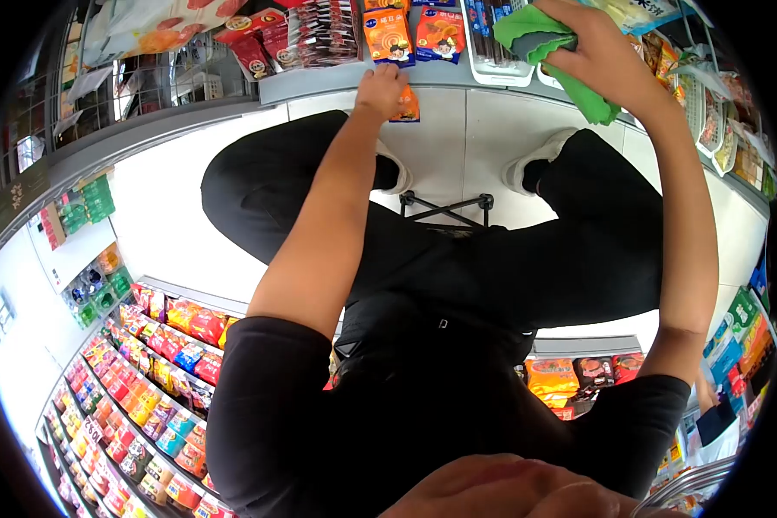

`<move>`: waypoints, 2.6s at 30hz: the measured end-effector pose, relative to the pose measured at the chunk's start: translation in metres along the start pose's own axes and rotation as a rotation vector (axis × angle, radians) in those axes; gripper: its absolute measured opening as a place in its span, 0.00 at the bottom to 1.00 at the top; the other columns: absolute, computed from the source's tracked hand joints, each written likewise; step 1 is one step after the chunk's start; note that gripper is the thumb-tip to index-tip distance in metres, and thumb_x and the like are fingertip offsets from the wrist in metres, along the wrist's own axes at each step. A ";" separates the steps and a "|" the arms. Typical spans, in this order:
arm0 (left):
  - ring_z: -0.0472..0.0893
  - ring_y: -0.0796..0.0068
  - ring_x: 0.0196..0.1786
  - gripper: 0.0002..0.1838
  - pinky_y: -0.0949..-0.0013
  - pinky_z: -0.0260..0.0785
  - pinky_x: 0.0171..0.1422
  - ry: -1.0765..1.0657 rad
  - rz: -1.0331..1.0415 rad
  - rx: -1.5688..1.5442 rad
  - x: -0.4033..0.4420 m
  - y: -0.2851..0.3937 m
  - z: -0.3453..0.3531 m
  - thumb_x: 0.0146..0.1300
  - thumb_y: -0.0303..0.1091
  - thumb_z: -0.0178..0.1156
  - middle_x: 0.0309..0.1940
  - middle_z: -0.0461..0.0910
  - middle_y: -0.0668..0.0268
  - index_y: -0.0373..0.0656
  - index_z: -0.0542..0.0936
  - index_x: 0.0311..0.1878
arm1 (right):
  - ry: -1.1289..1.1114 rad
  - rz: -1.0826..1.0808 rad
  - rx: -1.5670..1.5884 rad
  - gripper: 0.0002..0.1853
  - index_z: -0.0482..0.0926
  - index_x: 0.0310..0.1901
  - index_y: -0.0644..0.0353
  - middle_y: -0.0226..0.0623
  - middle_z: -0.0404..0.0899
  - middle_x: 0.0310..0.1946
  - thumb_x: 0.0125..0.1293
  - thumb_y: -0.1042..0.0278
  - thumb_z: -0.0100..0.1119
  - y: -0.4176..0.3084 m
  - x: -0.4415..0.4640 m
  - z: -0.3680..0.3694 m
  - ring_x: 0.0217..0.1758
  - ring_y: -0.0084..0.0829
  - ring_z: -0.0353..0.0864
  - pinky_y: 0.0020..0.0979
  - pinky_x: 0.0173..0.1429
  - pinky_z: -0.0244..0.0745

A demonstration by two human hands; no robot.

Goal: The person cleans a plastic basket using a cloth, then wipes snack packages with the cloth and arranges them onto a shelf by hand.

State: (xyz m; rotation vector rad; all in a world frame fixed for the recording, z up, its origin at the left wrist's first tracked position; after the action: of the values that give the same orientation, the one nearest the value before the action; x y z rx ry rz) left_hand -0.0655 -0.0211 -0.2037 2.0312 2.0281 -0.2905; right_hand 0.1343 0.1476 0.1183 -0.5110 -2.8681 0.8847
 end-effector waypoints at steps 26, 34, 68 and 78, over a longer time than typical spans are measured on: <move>0.86 0.58 0.46 0.10 0.56 0.77 0.49 -0.190 0.178 -0.176 0.060 -0.061 -0.124 0.65 0.34 0.63 0.44 0.87 0.61 0.48 0.81 0.48 | 0.006 -0.016 0.035 0.15 0.78 0.41 0.66 0.53 0.80 0.36 0.53 0.70 0.66 -0.001 -0.009 -0.006 0.45 0.57 0.81 0.49 0.50 0.76; 0.82 0.53 0.60 0.16 0.51 0.77 0.62 0.140 0.157 -0.102 0.066 -0.047 -0.101 0.71 0.40 0.58 0.52 0.85 0.58 0.53 0.83 0.59 | 0.002 0.021 -0.010 0.14 0.78 0.41 0.65 0.53 0.81 0.37 0.53 0.69 0.66 0.004 -0.007 -0.007 0.45 0.58 0.82 0.50 0.50 0.76; 0.80 0.47 0.60 0.30 0.47 0.78 0.60 0.186 -0.203 -1.243 0.211 -0.175 0.004 0.70 0.47 0.66 0.53 0.83 0.51 0.38 0.74 0.67 | -0.012 0.084 -0.023 0.15 0.80 0.43 0.64 0.52 0.83 0.38 0.55 0.66 0.66 0.021 -0.005 -0.003 0.46 0.55 0.83 0.49 0.53 0.77; 0.86 0.46 0.39 0.27 0.49 0.79 0.45 0.537 -0.202 -0.629 0.099 -0.098 -0.158 0.62 0.49 0.71 0.40 0.87 0.51 0.36 0.80 0.54 | 0.008 0.083 -0.040 0.16 0.81 0.43 0.65 0.53 0.83 0.40 0.54 0.66 0.66 0.015 -0.008 -0.009 0.48 0.55 0.83 0.49 0.55 0.77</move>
State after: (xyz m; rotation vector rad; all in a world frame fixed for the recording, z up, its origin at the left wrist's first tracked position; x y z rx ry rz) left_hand -0.1686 0.1228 -0.0890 1.6044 2.2184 0.8422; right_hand 0.1472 0.1610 0.1172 -0.6399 -2.8813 0.8367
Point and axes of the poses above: each hand's wrist, its own x-axis towards the middle knuckle, its own z-axis out of the palm, y = z × x, the point moved 7 cm from there along x, towards the middle knuckle
